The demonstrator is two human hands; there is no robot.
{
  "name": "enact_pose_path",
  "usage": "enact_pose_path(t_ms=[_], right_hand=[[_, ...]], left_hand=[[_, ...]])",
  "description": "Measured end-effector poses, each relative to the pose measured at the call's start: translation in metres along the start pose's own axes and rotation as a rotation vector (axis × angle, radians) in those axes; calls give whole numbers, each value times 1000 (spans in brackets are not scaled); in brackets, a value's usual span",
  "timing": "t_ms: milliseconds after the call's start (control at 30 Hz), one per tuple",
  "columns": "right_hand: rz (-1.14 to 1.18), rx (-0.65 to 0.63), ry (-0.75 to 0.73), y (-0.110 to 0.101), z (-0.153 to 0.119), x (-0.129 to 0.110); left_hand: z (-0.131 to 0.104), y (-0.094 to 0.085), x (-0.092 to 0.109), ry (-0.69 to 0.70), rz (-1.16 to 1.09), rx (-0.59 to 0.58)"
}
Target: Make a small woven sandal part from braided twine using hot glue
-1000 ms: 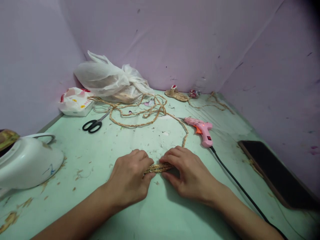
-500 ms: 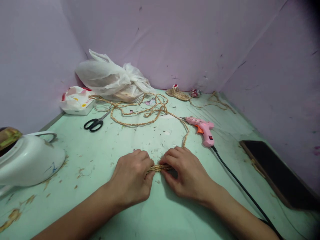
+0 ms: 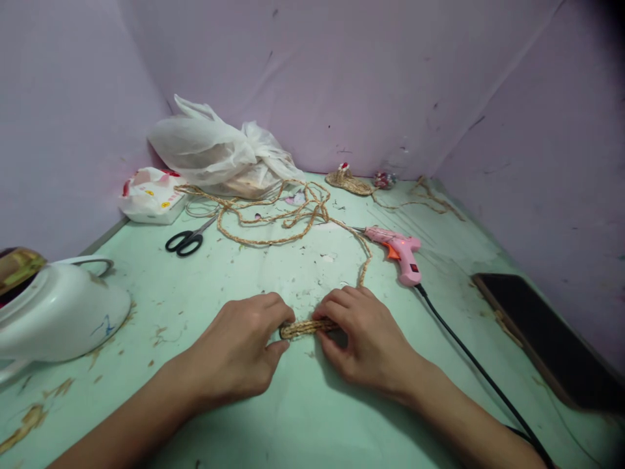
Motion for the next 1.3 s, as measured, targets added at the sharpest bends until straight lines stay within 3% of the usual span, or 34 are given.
enact_pose_path(t_ms=[267, 467, 867, 1033, 1167, 1300], right_hand=[[41, 75, -132, -2, -5, -8], [38, 123, -185, -3, -6, -9], [-19, 77, -171, 2, -3, -10], [134, 130, -90, -6, -6, 0], [92, 105, -18, -10, -8, 8], [56, 43, 3, -7, -7, 9]], left_hand=[[-2, 3, 11, 220, 145, 193], [-3, 5, 12, 249, 180, 203], [-1, 7, 17, 192, 196, 119], [2, 5, 8, 55, 41, 65], [6, 7, 5, -3, 45, 74], [8, 11, 8, 31, 75, 116]])
Point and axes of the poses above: each hand's wrist, its own z-axis towards the middle knuckle, its own y-axis out of the palm, x = y × z, the point moved 8 cm from there along z, towards the middle knuckle, and after that the axes turned 3 degrees about -x, right-handed, at the moved point
